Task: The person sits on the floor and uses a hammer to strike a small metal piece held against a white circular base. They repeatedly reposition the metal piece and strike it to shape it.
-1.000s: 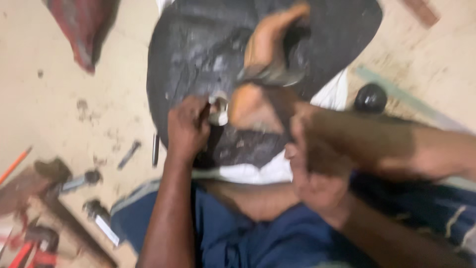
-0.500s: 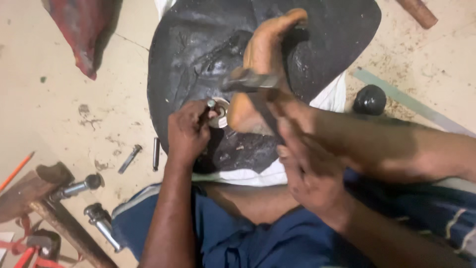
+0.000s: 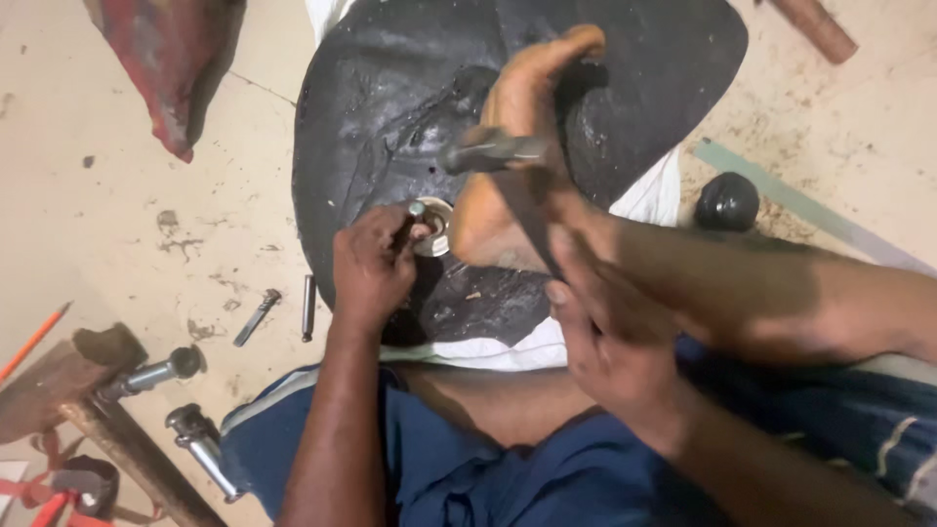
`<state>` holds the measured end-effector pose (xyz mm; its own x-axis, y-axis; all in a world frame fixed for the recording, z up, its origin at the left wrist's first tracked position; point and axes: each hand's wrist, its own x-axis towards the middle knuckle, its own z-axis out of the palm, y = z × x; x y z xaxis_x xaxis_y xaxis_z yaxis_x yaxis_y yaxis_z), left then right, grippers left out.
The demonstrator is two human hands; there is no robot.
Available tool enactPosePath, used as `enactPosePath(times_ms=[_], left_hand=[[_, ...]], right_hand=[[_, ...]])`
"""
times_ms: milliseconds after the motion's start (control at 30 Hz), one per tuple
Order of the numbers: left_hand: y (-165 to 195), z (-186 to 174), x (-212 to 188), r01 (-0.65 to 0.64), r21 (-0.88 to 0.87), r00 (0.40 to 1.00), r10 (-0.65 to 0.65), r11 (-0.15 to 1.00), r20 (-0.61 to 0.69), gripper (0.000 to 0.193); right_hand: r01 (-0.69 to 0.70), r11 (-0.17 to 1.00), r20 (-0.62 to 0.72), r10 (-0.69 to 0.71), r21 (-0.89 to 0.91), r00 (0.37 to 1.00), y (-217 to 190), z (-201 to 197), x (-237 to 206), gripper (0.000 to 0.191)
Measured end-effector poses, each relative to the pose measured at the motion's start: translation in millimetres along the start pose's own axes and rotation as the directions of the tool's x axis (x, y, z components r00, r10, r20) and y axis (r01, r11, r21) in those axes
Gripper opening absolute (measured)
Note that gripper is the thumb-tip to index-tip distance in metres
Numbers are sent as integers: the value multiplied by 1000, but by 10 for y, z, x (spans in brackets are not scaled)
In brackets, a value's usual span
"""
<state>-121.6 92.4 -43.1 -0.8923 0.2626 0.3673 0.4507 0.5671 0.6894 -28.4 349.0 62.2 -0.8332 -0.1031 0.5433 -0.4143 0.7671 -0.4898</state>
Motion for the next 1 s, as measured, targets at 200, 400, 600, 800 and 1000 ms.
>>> enactPosePath(times_ms=[200,400,600,800,1000], left_hand=[[-100,28,-108,-116,195,993,110,974,43,23],[-38,17,-112,-63,303,998,68,951,-5,21],[157,-39,-45,-16,316,1000,18,949,-5,18],[363,-269,45,276,-548,862,-455,790,-222,14],[411,-220,64,103,274,995,-94,956,-46,34]], right_hand=[[-254,958,415,180,131,892,93,-37,76,50],[-209,970,426,138,124,894,-108,-58,-77,49],[43,996,230,-24,-77,973,-150,-12,-278,42],[-530,790,486,348,309,802,-148,-116,-390,49],[-831,510,779,418,225,467,-159,-135,-564,56]])
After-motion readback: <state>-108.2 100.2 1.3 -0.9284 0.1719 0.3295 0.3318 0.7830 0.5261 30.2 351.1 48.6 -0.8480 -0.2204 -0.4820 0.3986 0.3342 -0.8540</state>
